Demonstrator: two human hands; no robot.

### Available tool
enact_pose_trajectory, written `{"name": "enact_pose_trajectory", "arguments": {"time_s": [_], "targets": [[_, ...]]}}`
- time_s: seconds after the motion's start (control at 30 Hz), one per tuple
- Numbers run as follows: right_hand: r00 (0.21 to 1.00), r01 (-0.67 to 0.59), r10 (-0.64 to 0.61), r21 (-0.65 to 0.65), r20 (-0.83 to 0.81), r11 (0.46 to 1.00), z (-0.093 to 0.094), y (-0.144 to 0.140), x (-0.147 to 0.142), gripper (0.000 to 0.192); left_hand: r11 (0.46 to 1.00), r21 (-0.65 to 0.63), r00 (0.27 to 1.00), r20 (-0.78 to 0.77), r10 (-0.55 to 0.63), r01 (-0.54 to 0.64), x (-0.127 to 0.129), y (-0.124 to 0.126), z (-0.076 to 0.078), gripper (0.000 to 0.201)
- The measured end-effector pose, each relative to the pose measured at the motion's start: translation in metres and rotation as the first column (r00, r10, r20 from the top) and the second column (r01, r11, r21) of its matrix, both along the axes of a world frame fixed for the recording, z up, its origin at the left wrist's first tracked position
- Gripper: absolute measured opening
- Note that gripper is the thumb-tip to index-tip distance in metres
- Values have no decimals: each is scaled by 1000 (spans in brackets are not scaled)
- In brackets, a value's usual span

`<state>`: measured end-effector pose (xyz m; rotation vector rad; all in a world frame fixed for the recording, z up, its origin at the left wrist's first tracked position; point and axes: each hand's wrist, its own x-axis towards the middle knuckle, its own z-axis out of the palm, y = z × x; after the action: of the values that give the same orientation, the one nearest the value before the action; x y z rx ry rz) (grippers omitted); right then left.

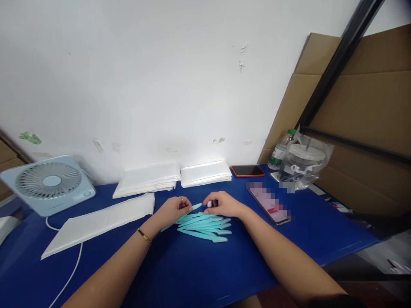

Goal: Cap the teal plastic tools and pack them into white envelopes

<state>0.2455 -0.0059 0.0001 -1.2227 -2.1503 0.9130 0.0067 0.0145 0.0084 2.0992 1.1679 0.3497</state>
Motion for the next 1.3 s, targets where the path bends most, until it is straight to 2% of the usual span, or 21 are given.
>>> {"name": "enact_pose_trajectory", "arguments": {"time_s": [0.13, 0.23, 0.4, 0.5, 0.57, 0.63, 0.7, 0.77, 1.0, 1.23, 1.3], "targets": [[992, 85, -85, -2, -89, 996, -8, 9, -6, 29, 993, 105, 999, -2, -49, 49, 15, 6, 3, 31], [984, 138, -139, -11, -108, 990, -13, 15, -3, 27, 992, 117, 998, 19, -53, 51, 20, 12, 0, 27], [972, 225, -228, -43, -57, 973, -16, 22, 15, 27, 987, 158, 1000, 2, -11, 10, 13, 22, -6, 22], [961, 276, -276, 11, 4, 961, -12, 23, 25, 26, 967, 253, 1000, 17, 2, -6, 9, 22, -5, 23], [962, 270, -272, 81, 8, 959, -7, 21, 28, 23, 951, 307, 999, 9, -37, 32, 7, 19, -2, 24], [974, 222, -224, 116, 7, 968, -2, 17, 27, 19, 942, 313, 992, -51, -114, 124, 4, 16, 1, 23], [985, 166, -169, 106, 20, 980, 0, 13, 23, 18, 936, 296, 980, -116, -163, 191, 3, 14, 3, 21], [990, 133, -137, 90, 42, 987, 0, 9, 15, 19, 935, 287, 973, -164, -164, 206, 3, 13, 4, 20], [993, 65, -76, 128, 86, 990, -3, 6, -6, 17, 955, 286, 988, -150, -43, 85, 7, 12, -1, 20], [957, 220, -250, 197, 148, 956, 4, 15, 20, 13, 957, 289, 981, -179, 80, -25, 1, 16, 0, 19], [959, 207, -237, 187, 155, 960, 9, 12, 26, 15, 952, 303, 982, -161, 98, -45, 2, 12, 3, 22]]}}
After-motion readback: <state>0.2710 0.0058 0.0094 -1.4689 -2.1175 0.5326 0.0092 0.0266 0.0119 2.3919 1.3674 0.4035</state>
